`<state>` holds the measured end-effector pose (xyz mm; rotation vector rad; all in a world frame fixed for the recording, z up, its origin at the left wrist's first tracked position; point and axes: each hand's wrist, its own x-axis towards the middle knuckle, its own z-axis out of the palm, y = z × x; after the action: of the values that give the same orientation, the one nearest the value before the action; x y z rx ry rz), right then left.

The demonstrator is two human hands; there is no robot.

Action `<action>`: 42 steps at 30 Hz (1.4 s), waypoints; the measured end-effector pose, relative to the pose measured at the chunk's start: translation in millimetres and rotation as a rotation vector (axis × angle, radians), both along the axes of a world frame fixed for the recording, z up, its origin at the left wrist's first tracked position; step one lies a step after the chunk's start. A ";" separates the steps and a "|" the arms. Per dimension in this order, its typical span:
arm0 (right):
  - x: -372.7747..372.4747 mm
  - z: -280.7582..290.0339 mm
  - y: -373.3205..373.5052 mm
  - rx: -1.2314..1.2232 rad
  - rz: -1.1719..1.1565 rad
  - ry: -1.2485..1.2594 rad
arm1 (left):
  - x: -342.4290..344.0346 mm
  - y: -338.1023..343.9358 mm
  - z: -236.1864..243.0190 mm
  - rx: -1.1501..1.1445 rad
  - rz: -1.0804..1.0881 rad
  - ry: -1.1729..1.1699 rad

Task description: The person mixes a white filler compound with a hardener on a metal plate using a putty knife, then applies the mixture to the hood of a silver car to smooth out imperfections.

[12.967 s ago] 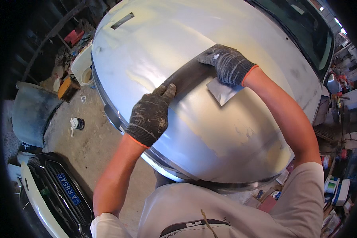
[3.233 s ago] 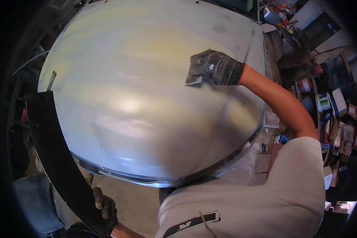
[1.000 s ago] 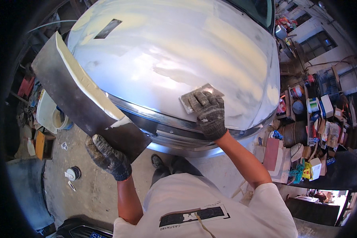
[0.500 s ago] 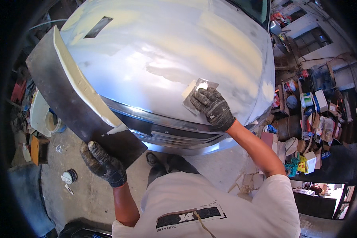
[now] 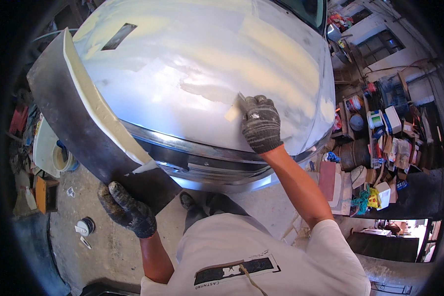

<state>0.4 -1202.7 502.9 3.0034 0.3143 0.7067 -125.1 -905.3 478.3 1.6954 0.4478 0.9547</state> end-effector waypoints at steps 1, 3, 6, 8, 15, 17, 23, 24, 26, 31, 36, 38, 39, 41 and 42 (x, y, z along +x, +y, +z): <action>5.2 -5.0 2.4 -0.026 -0.030 -0.003 | 0.0 0.2 -0.3 -0.005 -0.022 -0.006; 8.5 -14.4 8.0 -0.053 -0.066 0.035 | -0.3 0.7 -0.6 -0.018 -0.056 -0.022; -1.3 -26.2 17.2 -0.104 -0.025 0.028 | -1.4 1.5 -0.8 -0.027 -0.069 -0.024; -12.1 -34.6 23.8 -0.154 -0.042 0.061 | -1.7 2.0 -1.1 0.012 -0.022 0.031; -29.8 -43.6 23.4 -0.112 0.160 0.021 | 5.0 -2.3 -1.5 -0.066 -0.101 -0.035; -34.2 -36.6 22.9 -0.128 0.164 0.095 | 6.6 -4.2 -0.3 -0.110 -0.119 -0.050; -25.9 -9.0 10.6 0.025 0.075 0.042 | 7.0 -8.4 5.9 -0.090 -0.092 -0.055; -17.6 -8.4 8.0 0.002 0.006 0.036 | 6.4 -8.6 6.3 -0.104 -0.119 -0.081; -2.5 -12.5 5.3 0.077 -0.056 0.030 | 5.1 -8.5 6.6 -0.103 -0.136 -0.117; 10.0 -30.0 10.5 -0.058 -0.073 -0.001 | 0.3 -4.2 4.4 0.018 -0.101 -0.032; -11.3 -39.3 26.7 -0.163 0.013 0.024 | 1.9 -0.7 1.9 0.046 -0.032 -0.006; -22.5 -44.1 32.0 -0.153 0.060 0.016 | 4.3 -1.7 2.1 0.029 0.017 0.049; -27.6 -46.3 33.7 -0.126 0.081 0.045 | 5.6 -3.0 2.6 -0.026 -0.043 0.008; -36.5 -48.9 35.2 -0.044 0.162 0.069 | 8.7 -5.4 3.7 -0.064 -0.075 -0.031; -39.0 -49.5 36.8 -0.055 0.168 0.081 | 10.9 -7.0 4.0 -0.088 -0.094 -0.057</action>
<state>-38.6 -1166.0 453.3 2.9835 0.5851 0.5766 -114.2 -912.3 482.3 1.5919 0.3646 0.8999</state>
